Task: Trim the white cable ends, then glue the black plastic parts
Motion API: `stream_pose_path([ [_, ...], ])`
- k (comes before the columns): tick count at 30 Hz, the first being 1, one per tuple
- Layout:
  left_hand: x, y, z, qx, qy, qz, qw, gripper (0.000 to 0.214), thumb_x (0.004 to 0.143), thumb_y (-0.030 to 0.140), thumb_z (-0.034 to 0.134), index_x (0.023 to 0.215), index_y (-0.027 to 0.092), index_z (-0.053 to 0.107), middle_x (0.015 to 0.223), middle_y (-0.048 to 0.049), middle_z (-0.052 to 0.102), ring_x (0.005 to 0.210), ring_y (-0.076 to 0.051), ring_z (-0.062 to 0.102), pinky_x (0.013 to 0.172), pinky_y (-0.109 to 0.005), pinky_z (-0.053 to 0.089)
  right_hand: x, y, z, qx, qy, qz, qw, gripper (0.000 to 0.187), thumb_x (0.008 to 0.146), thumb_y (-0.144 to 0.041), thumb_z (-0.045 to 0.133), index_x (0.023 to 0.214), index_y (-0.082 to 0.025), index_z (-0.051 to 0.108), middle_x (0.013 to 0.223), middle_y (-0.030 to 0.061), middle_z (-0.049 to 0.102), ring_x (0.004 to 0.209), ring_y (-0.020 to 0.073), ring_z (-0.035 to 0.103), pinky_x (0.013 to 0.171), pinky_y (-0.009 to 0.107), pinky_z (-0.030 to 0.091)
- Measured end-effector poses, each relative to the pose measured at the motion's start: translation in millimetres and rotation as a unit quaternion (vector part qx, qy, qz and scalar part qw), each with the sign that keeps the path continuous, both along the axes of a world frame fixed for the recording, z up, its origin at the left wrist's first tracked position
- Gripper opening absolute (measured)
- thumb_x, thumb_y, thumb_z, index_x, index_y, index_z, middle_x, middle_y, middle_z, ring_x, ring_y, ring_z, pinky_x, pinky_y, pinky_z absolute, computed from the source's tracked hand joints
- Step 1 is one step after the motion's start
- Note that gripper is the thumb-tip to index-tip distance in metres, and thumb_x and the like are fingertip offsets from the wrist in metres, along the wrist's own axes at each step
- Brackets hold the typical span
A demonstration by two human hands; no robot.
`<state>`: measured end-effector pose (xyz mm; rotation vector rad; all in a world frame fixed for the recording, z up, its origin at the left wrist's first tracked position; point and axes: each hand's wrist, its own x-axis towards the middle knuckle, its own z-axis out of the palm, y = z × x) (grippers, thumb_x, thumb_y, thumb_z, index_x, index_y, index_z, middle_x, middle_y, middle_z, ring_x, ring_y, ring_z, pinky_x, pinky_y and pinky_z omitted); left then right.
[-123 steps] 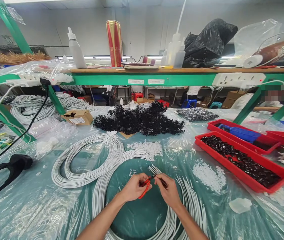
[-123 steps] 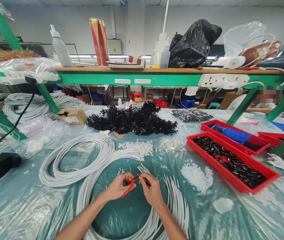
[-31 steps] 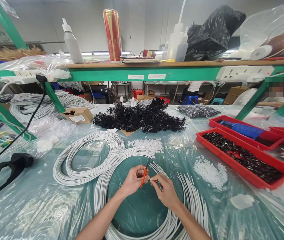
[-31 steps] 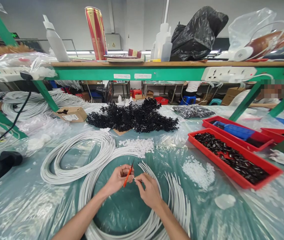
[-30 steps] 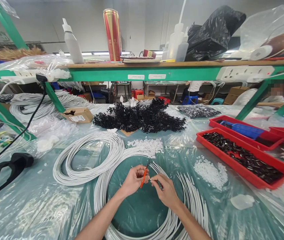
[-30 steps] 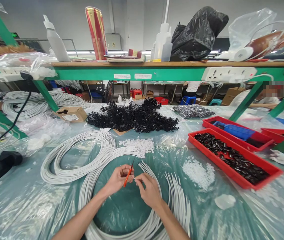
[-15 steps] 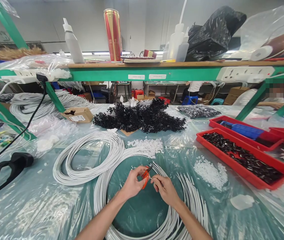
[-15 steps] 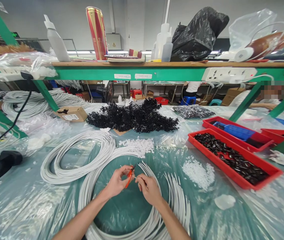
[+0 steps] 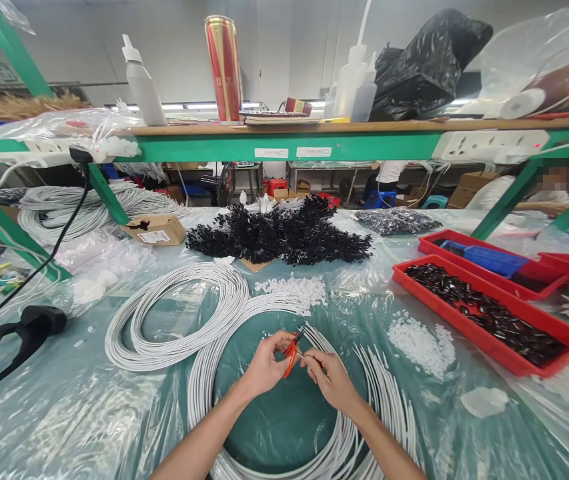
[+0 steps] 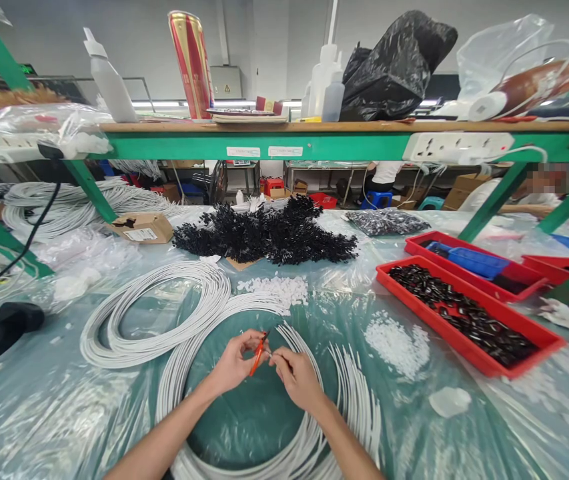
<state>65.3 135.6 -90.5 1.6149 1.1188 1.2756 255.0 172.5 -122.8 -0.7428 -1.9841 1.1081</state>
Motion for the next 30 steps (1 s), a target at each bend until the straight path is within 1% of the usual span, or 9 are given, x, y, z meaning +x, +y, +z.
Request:
stream_pose_path([
  [4,0.7,0.8,2.6,-0.033,-0.019,0.015,0.999,0.022,0.088,0.032,0.071,0.099,0.014,0.065,0.083,-0.0051,0.071,0.075,-0.015,0.062,0.073,-0.025,0.050,-0.7,-1.5,3.8,0.022,0.003,-0.019,1.000,0.039,0.106,-0.045,0.044,0.078,-0.021,0.057,0.063,0.0001,0.054,0.054,0.0140,0.045,0.054,0.028,0.031],
  [11,-1.0,3.2,-3.1,-0.012,0.003,0.027,1.000,0.027,0.088,0.034,0.071,0.105,0.013,0.066,0.086,-0.0072,0.074,0.077,-0.017,0.066,0.077,-0.028,0.053,-0.1,0.0,2.7,0.030,0.002,-0.036,0.999,0.032,0.104,-0.040,0.048,0.085,-0.020,0.064,0.064,0.0011,0.063,0.052,0.0137,0.046,0.052,0.028,0.031],
  [15,-1.9,4.4,-7.6,0.000,0.012,0.032,0.999,0.026,0.088,0.032,0.070,0.104,0.013,0.067,0.086,-0.0074,0.074,0.077,-0.017,0.066,0.077,-0.028,0.053,-0.1,1.4,3.0,0.022,0.001,-0.035,0.999,0.035,0.104,-0.040,0.047,0.082,-0.020,0.066,0.064,0.0021,0.067,0.049,0.0132,0.043,0.050,0.029,0.028],
  [18,-3.2,4.3,-11.2,0.010,0.022,0.036,0.999,0.025,0.087,0.029,0.069,0.106,0.013,0.068,0.087,-0.0072,0.074,0.078,-0.017,0.066,0.079,-0.029,0.053,-0.3,1.8,3.8,0.010,0.002,-0.028,1.000,0.037,0.105,-0.041,0.046,0.082,-0.020,0.066,0.062,0.0023,0.067,0.047,0.0132,0.044,0.049,0.028,0.030],
  [23,-5.9,4.6,-16.3,0.020,0.034,0.031,0.999,0.026,0.087,0.027,0.069,0.109,0.014,0.068,0.089,-0.0070,0.075,0.080,-0.018,0.068,0.080,-0.029,0.052,-0.8,1.4,1.8,-0.022,0.008,-0.021,1.000,0.045,0.106,-0.050,0.044,0.083,-0.020,0.067,0.061,0.0031,0.065,0.044,0.0141,0.048,0.046,0.028,0.034],
  [30,-6.5,7.2,-17.2,0.013,0.033,0.035,0.999,0.026,0.087,0.031,0.071,0.106,0.014,0.067,0.088,-0.0071,0.075,0.080,-0.018,0.069,0.081,-0.030,0.053,-0.3,4.2,-1.4,-0.070,0.025,-0.021,0.997,0.060,0.102,-0.072,0.043,0.085,-0.018,0.066,0.065,0.0061,0.068,0.040,0.0119,0.045,0.042,0.026,0.033],
])
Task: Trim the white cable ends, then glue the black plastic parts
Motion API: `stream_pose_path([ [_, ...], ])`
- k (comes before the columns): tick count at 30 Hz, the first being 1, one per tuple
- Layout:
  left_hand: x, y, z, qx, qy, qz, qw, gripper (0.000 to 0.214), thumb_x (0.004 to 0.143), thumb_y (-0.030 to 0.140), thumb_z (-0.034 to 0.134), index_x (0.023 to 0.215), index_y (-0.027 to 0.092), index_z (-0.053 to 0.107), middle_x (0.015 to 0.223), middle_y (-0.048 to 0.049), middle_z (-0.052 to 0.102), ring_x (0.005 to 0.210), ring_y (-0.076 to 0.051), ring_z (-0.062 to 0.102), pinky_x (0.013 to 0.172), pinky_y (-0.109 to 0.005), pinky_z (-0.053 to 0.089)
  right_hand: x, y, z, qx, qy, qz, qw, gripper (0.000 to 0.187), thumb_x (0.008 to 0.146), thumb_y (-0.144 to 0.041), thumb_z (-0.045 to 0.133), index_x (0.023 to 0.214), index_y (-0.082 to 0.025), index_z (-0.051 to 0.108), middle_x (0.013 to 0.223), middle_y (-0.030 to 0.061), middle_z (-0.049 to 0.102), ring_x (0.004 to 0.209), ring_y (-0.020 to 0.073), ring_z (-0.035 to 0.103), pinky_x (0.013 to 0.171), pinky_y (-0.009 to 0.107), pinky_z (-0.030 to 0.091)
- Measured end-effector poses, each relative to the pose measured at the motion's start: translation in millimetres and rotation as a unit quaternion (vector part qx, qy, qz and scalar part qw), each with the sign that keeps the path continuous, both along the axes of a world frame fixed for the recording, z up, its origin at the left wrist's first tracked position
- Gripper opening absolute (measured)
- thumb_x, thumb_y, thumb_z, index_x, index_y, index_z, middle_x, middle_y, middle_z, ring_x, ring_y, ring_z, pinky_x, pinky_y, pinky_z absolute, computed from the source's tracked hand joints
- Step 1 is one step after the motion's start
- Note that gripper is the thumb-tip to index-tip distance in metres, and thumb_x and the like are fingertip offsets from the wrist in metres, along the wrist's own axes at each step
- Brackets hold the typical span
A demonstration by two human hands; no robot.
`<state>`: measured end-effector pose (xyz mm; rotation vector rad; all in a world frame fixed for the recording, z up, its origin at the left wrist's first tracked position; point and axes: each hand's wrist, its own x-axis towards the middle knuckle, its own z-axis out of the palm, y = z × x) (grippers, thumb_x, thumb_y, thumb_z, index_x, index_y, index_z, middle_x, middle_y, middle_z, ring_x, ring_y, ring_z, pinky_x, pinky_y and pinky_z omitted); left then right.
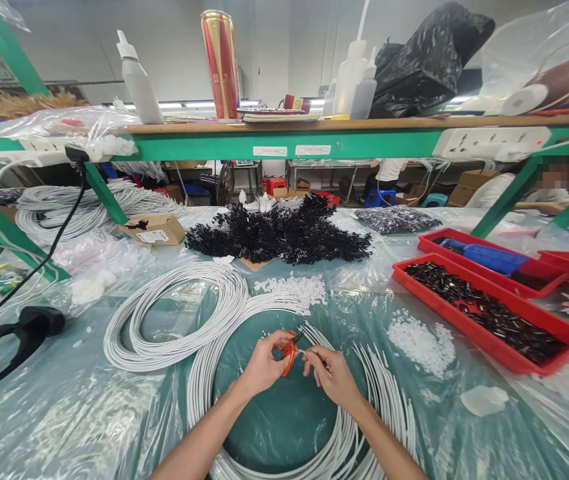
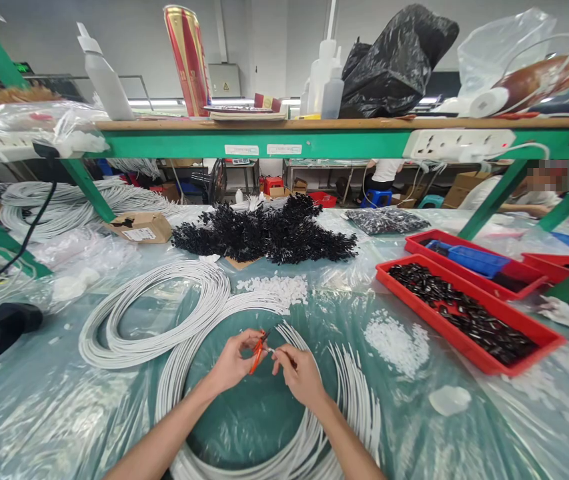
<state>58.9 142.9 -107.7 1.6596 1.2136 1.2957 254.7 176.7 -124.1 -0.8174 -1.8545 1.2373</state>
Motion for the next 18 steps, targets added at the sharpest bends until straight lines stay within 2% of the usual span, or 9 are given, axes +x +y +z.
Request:
stream_pose_path([
  [5,2.3,-1.0,4.6,-0.010,-0.009,-0.004,1.000,0.029,0.086,0.034,0.071,0.106,0.014,0.066,0.090,-0.0090,0.076,0.081,-0.019,0.069,0.081,-0.031,0.054,0.8,0.9,-1.6,-0.012,0.002,0.002,1.000,0.064,0.099,-0.076,0.044,0.084,-0.018,0.065,0.065,0.0063,0.068,0.043,0.0119,0.046,0.044,0.025,0.034],
  [13,4.3,-2.4,8.3,-0.031,-0.025,-0.008,0.999,0.029,0.087,0.035,0.072,0.105,0.013,0.066,0.086,-0.0081,0.074,0.078,-0.017,0.067,0.080,-0.030,0.053,-1.4,-1.5,-1.1,-0.029,0.006,0.018,0.999,0.057,0.100,-0.071,0.047,0.084,-0.019,0.064,0.067,0.0059,0.068,0.045,0.0132,0.049,0.046,0.026,0.035],
  [18,5.4,-2.4,7.5,-0.036,-0.035,-0.012,0.999,0.029,0.086,0.036,0.073,0.103,0.014,0.065,0.083,-0.0064,0.072,0.075,-0.016,0.064,0.076,-0.028,0.052,-2.2,-1.9,-1.0,-0.062,0.010,0.035,0.997,0.057,0.098,-0.072,0.047,0.084,-0.018,0.062,0.059,0.0023,0.062,0.044,0.0125,0.048,0.047,0.025,0.035],
])
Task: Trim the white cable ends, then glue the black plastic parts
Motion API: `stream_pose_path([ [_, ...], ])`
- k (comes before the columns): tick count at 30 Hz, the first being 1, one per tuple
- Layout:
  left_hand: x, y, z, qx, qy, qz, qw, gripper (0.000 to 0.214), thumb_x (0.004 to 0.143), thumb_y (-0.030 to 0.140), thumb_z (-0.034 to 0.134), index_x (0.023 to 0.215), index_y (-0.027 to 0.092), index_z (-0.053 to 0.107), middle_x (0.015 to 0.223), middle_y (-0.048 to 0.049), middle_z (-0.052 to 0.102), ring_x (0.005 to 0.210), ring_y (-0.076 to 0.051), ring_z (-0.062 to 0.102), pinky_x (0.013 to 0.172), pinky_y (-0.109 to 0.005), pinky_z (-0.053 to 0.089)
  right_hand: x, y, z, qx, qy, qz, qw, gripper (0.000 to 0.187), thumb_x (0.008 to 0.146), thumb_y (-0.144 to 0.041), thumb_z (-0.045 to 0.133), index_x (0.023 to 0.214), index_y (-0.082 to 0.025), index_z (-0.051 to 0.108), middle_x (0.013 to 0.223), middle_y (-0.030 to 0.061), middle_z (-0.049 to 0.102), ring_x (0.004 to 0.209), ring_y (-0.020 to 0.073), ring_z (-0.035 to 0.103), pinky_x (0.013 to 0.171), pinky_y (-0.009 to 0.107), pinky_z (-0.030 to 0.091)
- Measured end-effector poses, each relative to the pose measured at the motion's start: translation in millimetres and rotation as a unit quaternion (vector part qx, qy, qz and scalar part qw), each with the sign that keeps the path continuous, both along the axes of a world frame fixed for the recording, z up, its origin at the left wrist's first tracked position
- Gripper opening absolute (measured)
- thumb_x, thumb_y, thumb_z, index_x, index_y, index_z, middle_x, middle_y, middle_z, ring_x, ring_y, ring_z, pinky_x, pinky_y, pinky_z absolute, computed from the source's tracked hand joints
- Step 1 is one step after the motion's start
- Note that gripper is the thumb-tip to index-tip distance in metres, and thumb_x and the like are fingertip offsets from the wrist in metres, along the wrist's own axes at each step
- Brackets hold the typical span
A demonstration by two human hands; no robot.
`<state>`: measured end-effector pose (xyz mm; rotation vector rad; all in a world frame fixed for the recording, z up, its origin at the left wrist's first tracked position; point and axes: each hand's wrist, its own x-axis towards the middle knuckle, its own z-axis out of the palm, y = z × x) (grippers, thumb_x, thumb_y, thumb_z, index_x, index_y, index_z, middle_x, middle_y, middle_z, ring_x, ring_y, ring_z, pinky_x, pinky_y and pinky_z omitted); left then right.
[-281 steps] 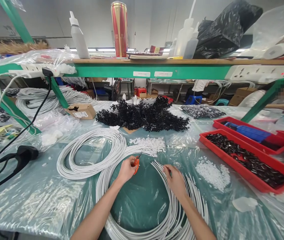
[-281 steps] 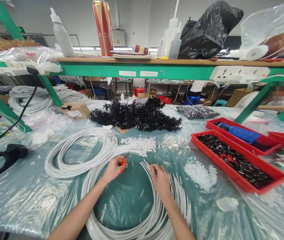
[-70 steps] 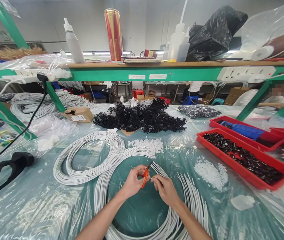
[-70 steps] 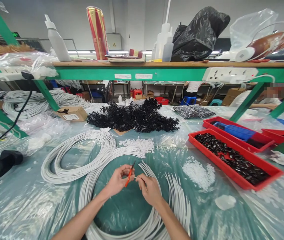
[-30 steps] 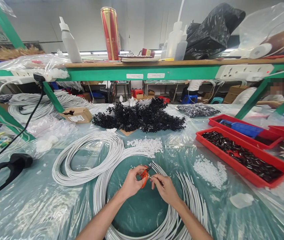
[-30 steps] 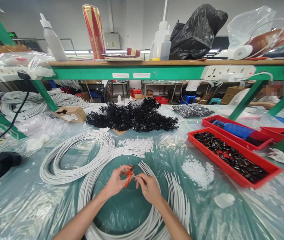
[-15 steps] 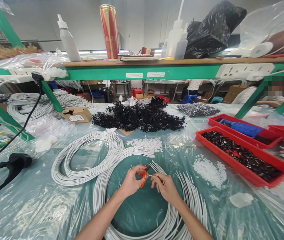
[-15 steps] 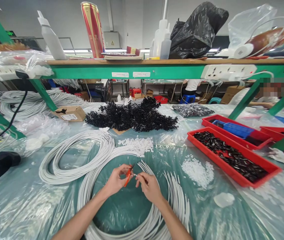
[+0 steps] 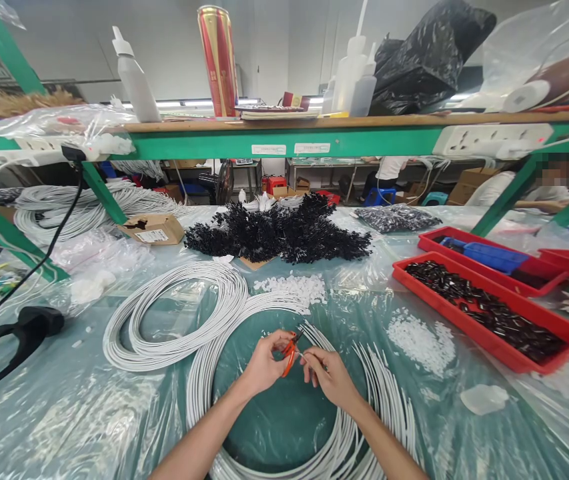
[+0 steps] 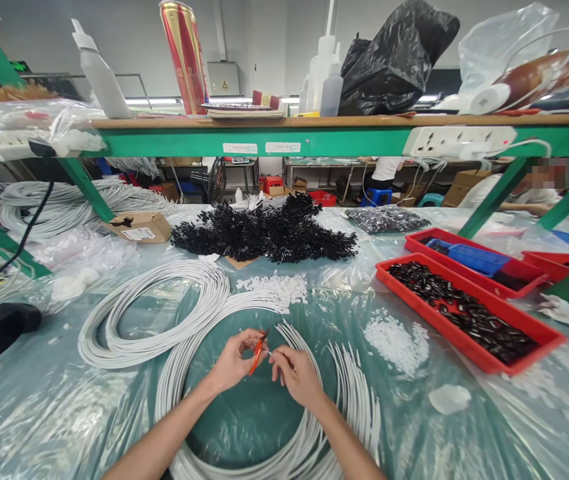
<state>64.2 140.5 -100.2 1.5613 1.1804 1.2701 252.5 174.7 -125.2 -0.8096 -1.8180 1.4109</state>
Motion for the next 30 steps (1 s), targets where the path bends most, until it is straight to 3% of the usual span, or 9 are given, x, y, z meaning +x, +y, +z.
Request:
stream_pose_path([
  [10,-0.7,-1.9,1.6,-0.009,-0.007,-0.004,1.000,0.029,0.084,0.033,0.075,0.104,0.014,0.065,0.084,-0.0054,0.071,0.073,-0.014,0.061,0.073,-0.026,0.048,-1.9,0.9,-2.6,-0.049,0.018,0.031,0.998,0.059,0.096,-0.074,0.046,0.085,-0.017,0.058,0.053,-0.0027,0.054,0.042,0.0103,0.045,0.047,0.022,0.035],
  [20,-3.5,0.8,2.2,-0.001,0.008,0.006,1.000,0.026,0.084,0.032,0.072,0.102,0.014,0.066,0.081,-0.0040,0.070,0.072,-0.014,0.060,0.075,-0.027,0.049,-1.4,0.5,4.7,-0.039,0.018,0.031,0.999,0.062,0.095,-0.079,0.044,0.082,-0.019,0.056,0.051,-0.0024,0.054,0.041,0.0106,0.044,0.045,0.022,0.037],
  [26,-15.6,11.1,-4.1,-0.004,0.042,0.051,0.998,0.025,0.083,0.028,0.065,0.103,0.014,0.066,0.083,-0.0043,0.070,0.073,-0.015,0.060,0.071,-0.026,0.048,3.9,5.4,5.3,0.040,-0.005,-0.047,0.998,0.057,0.098,-0.070,0.049,0.086,-0.018,0.067,0.069,0.0057,0.069,0.056,0.0158,0.058,0.055,0.026,0.046],
  [30,-34.5,20.5,-11.8,-0.019,0.088,0.083,0.993,0.025,0.082,0.027,0.061,0.103,0.014,0.066,0.081,-0.0038,0.070,0.070,-0.015,0.059,0.066,-0.025,0.043,12.4,13.8,4.4,0.121,-0.025,-0.139,0.983,0.046,0.101,-0.060,0.053,0.093,-0.019,0.073,0.085,0.0076,0.073,0.066,0.0177,0.058,0.061,0.029,0.044],
])
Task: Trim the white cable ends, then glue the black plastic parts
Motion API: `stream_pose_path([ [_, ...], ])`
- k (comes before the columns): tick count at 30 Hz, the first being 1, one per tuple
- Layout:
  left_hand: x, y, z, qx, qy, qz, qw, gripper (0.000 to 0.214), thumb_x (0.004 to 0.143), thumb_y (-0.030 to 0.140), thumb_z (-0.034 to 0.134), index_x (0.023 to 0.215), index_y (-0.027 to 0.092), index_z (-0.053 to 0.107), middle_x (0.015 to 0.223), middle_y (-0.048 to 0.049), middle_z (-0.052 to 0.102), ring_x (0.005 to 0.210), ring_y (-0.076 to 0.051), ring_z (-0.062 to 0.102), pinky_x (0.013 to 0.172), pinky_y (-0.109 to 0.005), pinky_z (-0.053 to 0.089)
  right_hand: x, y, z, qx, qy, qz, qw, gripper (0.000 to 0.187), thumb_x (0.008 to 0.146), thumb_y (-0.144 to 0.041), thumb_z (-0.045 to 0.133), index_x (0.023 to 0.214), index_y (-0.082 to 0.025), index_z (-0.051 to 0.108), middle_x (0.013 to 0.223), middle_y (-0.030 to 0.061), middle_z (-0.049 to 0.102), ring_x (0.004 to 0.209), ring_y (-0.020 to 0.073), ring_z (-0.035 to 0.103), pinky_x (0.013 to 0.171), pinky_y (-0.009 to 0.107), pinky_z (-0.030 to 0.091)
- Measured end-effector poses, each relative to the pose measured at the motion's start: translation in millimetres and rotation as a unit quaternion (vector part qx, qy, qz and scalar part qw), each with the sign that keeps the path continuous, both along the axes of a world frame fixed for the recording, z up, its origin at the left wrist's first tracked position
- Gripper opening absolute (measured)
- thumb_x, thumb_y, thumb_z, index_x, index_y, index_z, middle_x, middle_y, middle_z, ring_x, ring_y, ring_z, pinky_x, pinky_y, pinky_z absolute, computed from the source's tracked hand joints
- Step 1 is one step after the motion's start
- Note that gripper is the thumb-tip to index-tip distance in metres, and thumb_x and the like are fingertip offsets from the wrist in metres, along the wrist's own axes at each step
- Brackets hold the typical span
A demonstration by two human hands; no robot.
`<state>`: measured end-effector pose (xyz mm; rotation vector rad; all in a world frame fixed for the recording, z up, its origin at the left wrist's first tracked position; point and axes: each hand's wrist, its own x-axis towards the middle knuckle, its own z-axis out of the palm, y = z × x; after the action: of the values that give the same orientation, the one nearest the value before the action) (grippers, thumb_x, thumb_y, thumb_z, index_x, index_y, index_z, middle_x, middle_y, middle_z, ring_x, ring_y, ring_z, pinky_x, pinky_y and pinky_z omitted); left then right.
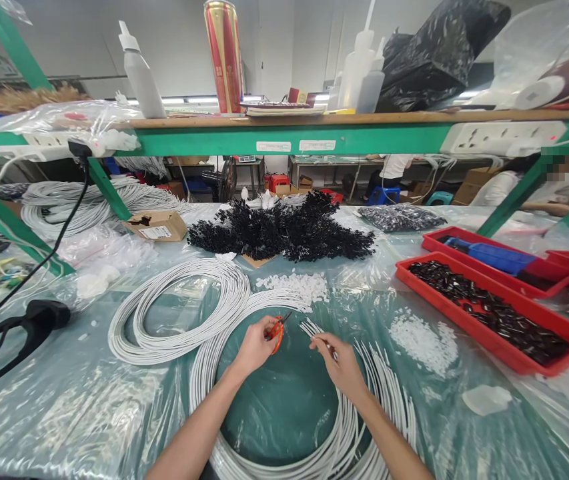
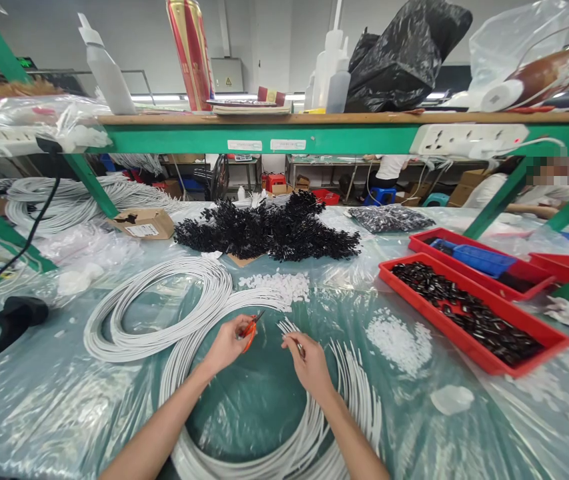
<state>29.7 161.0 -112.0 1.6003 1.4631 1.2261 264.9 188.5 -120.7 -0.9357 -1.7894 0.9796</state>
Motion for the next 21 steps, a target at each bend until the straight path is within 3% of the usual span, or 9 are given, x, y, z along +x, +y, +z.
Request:
stream_pose_path([
  [4,-18.3,6.3,-5.7,-0.022,0.049,0.029,0.998,0.021,0.082,0.025,0.061,0.099,0.016,0.067,0.073,-0.0009,0.069,0.063,-0.015,0.056,0.063,-0.025,0.039,12.6,13.1,-2.4,0.059,0.007,-0.089,0.994,0.053,0.100,-0.063,0.052,0.097,-0.017,0.076,0.097,0.0134,0.069,0.077,0.0218,0.060,0.067,0.032,0.047],
  [7,-24.3,8.2,-8.5,-0.030,0.077,0.041,0.996,0.019,0.081,0.022,0.061,0.098,0.016,0.067,0.074,-0.0007,0.070,0.063,-0.016,0.057,0.064,-0.026,0.038,23.0,23.9,-6.3,0.079,0.014,-0.140,0.987,0.059,0.101,-0.067,0.048,0.099,-0.015,0.077,0.093,0.0139,0.069,0.076,0.0228,0.061,0.068,0.034,0.050],
  [12,-24.3,9.2,-11.2,-0.044,0.111,0.050,0.992,0.018,0.078,0.018,0.059,0.095,0.017,0.065,0.072,0.0006,0.068,0.061,-0.015,0.054,0.062,-0.025,0.035,31.2,33.9,-13.9,0.082,-0.013,-0.146,0.986,0.062,0.099,-0.070,0.048,0.098,-0.015,0.078,0.097,0.0150,0.077,0.082,0.0259,0.069,0.073,0.035,0.054],
  [16,-24.2,9.8,-11.6,-0.048,0.126,0.056,0.989,0.015,0.078,0.018,0.059,0.092,0.018,0.064,0.069,0.0019,0.066,0.060,-0.015,0.052,0.062,-0.025,0.033,27.0,34.9,-17.2,0.078,-0.076,-0.129,0.986,0.060,0.097,-0.069,0.049,0.096,-0.018,0.080,0.082,0.0108,0.076,0.073,0.0259,0.068,0.071,0.036,0.053],
  [21,-24.9,10.8,-11.5,-0.046,0.131,0.070,0.988,0.015,0.079,0.017,0.058,0.093,0.017,0.064,0.070,0.0014,0.066,0.062,-0.015,0.054,0.063,-0.025,0.033,39.6,39.2,-8.9,0.066,-0.146,-0.157,0.974,0.060,0.096,-0.067,0.040,0.101,-0.019,0.077,0.082,0.0105,0.074,0.074,0.0265,0.068,0.075,0.037,0.051],
])
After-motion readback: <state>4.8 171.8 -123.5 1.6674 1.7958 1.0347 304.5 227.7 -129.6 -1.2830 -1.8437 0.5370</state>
